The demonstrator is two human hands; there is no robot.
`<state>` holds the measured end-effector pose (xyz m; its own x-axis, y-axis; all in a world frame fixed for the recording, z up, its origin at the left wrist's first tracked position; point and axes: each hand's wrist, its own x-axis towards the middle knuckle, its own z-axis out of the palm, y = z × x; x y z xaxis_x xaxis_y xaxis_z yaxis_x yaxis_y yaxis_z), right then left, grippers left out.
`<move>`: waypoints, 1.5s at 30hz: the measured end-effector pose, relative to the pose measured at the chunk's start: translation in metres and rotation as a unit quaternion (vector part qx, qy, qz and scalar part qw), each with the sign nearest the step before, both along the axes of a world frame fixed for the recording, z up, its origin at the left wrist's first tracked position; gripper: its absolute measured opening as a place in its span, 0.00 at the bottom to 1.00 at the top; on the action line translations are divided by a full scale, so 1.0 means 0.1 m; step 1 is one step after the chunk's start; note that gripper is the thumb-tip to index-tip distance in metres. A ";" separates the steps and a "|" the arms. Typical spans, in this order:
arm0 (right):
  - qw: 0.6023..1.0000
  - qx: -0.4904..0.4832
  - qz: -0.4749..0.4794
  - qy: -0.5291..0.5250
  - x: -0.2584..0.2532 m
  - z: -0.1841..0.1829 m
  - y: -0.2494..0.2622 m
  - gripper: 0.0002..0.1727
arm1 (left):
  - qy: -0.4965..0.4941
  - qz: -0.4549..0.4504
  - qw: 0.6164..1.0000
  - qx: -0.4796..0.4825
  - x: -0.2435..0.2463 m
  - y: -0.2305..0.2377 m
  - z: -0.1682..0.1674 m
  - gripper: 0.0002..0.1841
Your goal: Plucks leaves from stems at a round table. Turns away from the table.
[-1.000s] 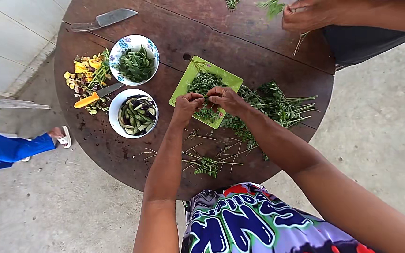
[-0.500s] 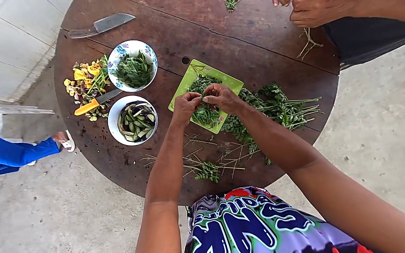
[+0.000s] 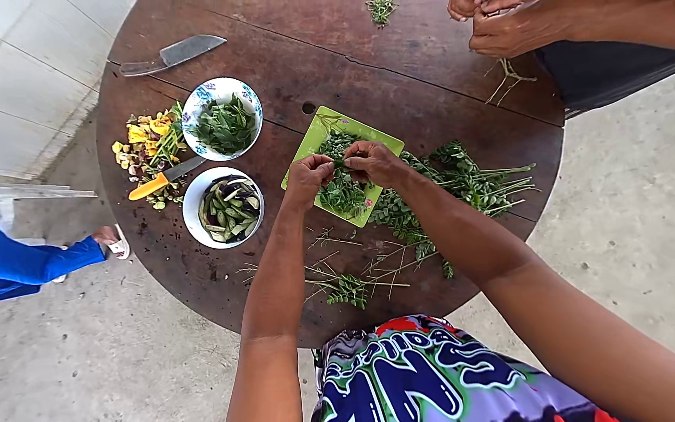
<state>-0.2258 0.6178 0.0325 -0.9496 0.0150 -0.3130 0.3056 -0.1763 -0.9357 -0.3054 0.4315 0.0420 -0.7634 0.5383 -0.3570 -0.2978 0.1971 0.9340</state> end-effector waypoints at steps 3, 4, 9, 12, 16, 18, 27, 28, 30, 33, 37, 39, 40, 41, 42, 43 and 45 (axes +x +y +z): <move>0.999 0.031 -0.015 -0.004 0.01 -0.04 0.07 0.05 | 0.001 0.013 1.000 -0.010 -0.03 -0.07 0.01 0.03; 0.997 0.075 -0.012 0.001 0.01 -0.07 0.09 0.06 | 0.001 0.017 1.000 -0.013 -0.03 -0.08 0.02 0.03; 0.927 0.355 0.079 0.088 -0.07 -0.11 0.19 0.20 | 0.012 0.023 0.999 -0.021 -0.04 -0.08 -0.01 0.03; 0.911 0.383 0.089 0.128 -0.09 -0.07 0.07 0.20 | 0.011 0.020 0.999 -0.027 -0.02 -0.05 -0.01 0.03; 0.907 0.380 0.091 0.157 -0.08 -0.04 0.01 0.12 | 0.016 0.014 0.999 -0.023 0.00 -0.03 0.01 0.03; 0.910 0.372 0.102 0.150 -0.08 -0.01 0.01 0.12 | 0.008 0.003 1.000 -0.019 0.01 -0.04 0.03 0.05; 0.886 0.418 0.136 0.147 -0.09 0.18 -0.01 0.12 | 0.049 -0.076 0.993 -0.078 -0.02 0.03 0.20 0.06; 0.881 0.422 0.146 0.156 -0.09 0.20 0.00 0.11 | 0.048 -0.088 0.992 -0.076 -0.02 0.02 0.21 0.05; 0.872 0.428 0.177 0.162 -0.07 0.24 0.04 0.12 | 0.047 -0.107 0.991 -0.071 -0.04 -0.01 0.20 0.05; 0.868 0.431 0.215 0.125 0.08 0.30 0.07 0.13 | 0.117 -0.116 0.977 -0.134 -0.05 -0.07 0.08 0.07; 0.851 0.407 0.329 0.035 0.63 0.22 -0.17 0.12 | 0.288 -0.220 0.888 -0.284 -0.09 -0.26 -0.20 0.18; 0.836 0.376 0.398 -0.016 0.88 -0.02 -0.25 0.20 | 0.329 -0.275 0.830 -0.358 -0.04 -0.34 -0.30 0.14; 0.836 0.361 0.412 -0.030 0.98 -0.12 -0.28 0.24 | 0.328 -0.301 0.808 -0.386 0.01 -0.37 -0.34 0.15; 0.844 0.349 0.405 -0.034 1.05 -0.19 -0.31 0.25 | 0.323 -0.317 0.795 -0.405 0.04 -0.38 -0.39 0.16; 0.857 0.340 0.385 -0.031 1.08 -0.23 -0.33 0.25 | 0.319 -0.323 0.789 -0.413 0.06 -0.38 -0.44 0.15; 0.869 0.333 0.365 -0.029 1.10 -0.24 -0.34 0.24 | 0.316 -0.323 0.789 -0.417 0.07 -0.38 -0.47 0.14; 0.884 0.325 0.334 -0.029 1.10 -0.21 -0.36 0.22 | 0.313 -0.314 0.794 -0.415 0.08 -0.37 -0.49 0.10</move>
<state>-0.1159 0.5822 0.0119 -0.7971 -0.3488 -0.4930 0.1896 0.6305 -0.7527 -0.2974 0.3948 -0.0073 -0.6049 0.6605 -0.4448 0.5746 0.7487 0.3306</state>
